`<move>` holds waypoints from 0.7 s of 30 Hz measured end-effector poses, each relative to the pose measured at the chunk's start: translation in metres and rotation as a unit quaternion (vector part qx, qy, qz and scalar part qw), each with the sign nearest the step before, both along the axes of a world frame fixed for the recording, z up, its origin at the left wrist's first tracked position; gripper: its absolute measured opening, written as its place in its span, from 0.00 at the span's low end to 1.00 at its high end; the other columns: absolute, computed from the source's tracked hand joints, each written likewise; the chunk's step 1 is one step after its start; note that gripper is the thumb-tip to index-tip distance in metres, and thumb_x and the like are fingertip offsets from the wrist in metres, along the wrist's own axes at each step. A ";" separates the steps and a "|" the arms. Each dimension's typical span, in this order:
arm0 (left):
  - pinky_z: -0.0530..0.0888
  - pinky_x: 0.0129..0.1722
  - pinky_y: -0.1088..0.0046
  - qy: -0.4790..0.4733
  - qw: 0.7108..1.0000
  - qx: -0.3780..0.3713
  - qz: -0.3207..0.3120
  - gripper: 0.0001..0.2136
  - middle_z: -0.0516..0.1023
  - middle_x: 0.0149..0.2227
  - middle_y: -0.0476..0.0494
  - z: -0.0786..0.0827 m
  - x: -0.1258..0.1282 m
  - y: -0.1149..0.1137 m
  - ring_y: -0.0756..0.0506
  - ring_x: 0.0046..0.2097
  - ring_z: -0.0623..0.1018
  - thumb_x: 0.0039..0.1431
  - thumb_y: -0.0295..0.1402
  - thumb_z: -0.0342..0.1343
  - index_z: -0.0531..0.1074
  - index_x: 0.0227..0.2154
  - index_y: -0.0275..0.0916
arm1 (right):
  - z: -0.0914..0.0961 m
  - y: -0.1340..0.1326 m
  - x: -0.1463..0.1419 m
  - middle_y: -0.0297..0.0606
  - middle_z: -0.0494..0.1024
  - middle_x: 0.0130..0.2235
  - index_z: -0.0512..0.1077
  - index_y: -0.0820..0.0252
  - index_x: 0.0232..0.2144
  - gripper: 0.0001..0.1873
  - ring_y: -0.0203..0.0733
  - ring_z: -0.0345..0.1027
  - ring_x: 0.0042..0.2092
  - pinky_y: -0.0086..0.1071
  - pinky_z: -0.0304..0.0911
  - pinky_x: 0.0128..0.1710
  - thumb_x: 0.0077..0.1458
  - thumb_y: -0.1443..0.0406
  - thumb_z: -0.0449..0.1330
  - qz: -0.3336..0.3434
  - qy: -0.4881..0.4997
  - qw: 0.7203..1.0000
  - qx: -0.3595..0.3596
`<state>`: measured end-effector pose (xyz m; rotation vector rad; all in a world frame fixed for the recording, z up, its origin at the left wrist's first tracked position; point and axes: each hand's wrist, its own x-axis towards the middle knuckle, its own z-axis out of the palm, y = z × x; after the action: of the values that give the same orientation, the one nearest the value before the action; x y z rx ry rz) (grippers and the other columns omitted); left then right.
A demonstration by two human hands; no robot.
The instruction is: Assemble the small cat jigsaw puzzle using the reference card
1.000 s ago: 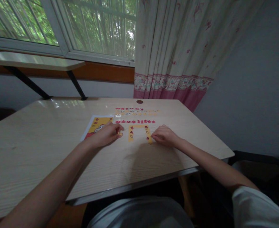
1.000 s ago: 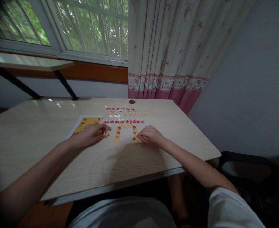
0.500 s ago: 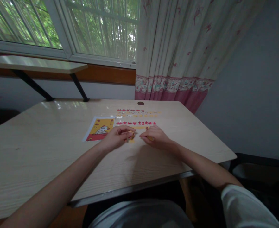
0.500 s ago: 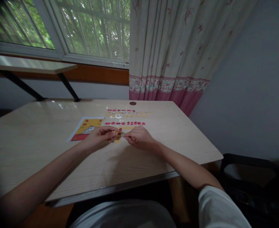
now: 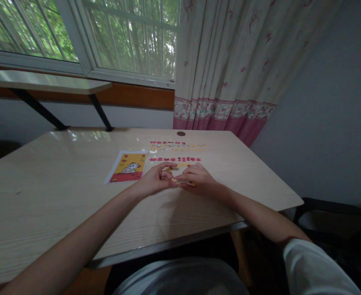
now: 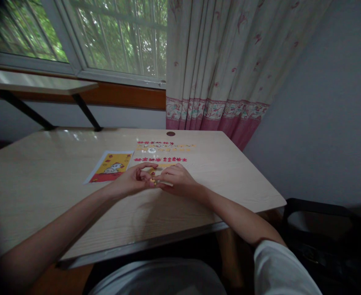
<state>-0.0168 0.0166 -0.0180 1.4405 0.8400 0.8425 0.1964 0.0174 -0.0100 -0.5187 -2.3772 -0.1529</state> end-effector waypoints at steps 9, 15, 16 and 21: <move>0.71 0.34 0.71 0.003 0.999 0.035 -0.011 0.26 0.75 0.28 0.49 0.006 -0.005 0.002 0.49 0.32 0.76 0.45 0.36 0.64 0.64 0.48 0.36 | -0.003 0.000 -0.001 0.36 0.77 0.30 0.75 0.57 0.35 0.10 0.35 0.68 0.33 0.31 0.55 0.36 0.58 0.60 0.55 -0.046 0.029 0.998 0.039; 0.71 0.43 0.61 0.270 0.921 0.272 0.065 0.17 0.76 0.40 0.40 0.010 -0.034 0.014 0.42 0.42 0.74 0.55 0.43 0.55 0.73 0.42 0.37 | 0.004 -0.002 0.000 0.34 0.78 0.31 0.76 0.55 0.34 0.09 0.36 0.69 0.33 0.33 0.55 0.37 0.56 0.58 0.58 -0.118 0.096 0.988 0.040; 0.69 0.46 0.58 0.305 0.895 0.321 0.063 0.17 0.75 0.42 0.39 0.009 -0.038 0.016 0.40 0.45 0.73 0.55 0.44 0.55 0.74 0.41 0.37 | 0.006 -0.003 0.001 0.34 0.78 0.30 0.76 0.55 0.34 0.09 0.36 0.69 0.33 0.33 0.54 0.37 0.56 0.58 0.59 -0.124 0.099 0.987 0.036; 0.67 0.49 0.58 0.375 0.825 0.421 0.030 0.18 0.72 0.46 0.37 0.006 -0.045 0.022 0.40 0.48 0.70 0.60 0.41 0.49 0.72 0.48 0.38 | 0.013 -0.008 0.001 0.33 0.78 0.29 0.76 0.55 0.33 0.10 0.36 0.69 0.32 0.34 0.54 0.36 0.55 0.57 0.59 -0.135 0.114 0.984 0.033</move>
<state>-0.0614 0.0390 -0.0118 2.6490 1.1554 0.7081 0.1971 0.0099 0.0029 -0.7822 -2.0652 -0.2776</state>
